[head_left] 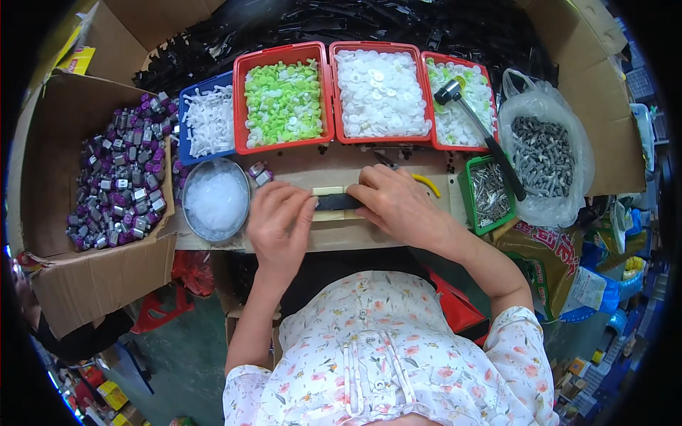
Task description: Assemble small plastic and metal components at a workbench.
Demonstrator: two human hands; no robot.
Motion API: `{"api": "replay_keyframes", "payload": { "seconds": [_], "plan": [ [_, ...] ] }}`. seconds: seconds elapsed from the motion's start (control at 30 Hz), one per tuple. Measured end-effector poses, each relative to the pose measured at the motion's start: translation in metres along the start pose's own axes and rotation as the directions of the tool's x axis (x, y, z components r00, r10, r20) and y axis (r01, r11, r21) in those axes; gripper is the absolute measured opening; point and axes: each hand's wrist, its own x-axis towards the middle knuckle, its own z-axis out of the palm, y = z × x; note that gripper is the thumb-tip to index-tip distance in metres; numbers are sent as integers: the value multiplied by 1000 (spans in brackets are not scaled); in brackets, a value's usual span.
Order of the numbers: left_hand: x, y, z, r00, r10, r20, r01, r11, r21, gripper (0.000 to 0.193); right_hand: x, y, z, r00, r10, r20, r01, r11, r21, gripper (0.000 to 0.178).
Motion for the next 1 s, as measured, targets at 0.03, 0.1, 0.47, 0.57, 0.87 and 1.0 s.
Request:
{"api": "replay_keyframes", "payload": {
  "seconds": [0.03, 0.1, 0.47, 0.57, 0.87, 1.0],
  "plan": [
    [-1, 1, 4, 1000, 1, 0, -1, 1000, -3, 15, -1, 0, 0, 1000, 2, 0, -2, 1000, -2, 18],
    [-6, 3, 18, 974, 213, 69, -218, 974, 57, 20, -2, 2, 3, 999, 7, -53, -2, 996, 85, 21],
    [-12, -8, 49, 894, 434, 109, -435, 900, -10, 29, -43, 56, -65, 860, 258, -441, -357, 921, -157, 28],
    [-10, -9, 52, 889, 450, 88, -449, 893, -37, 30, -72, 80, -75, 814, 313, -489, -506, 797, -331, 28],
    [-7, -7, 52, 893, 444, 66, -440, 895, -64, 28, -76, 91, -78, 803, 323, -502, -531, 769, -355, 27],
    [-9, -8, 52, 898, 437, 55, -434, 899, -64, 27, -76, 45, -84, 812, 364, -456, -471, 870, -146, 22]
  ]
}}
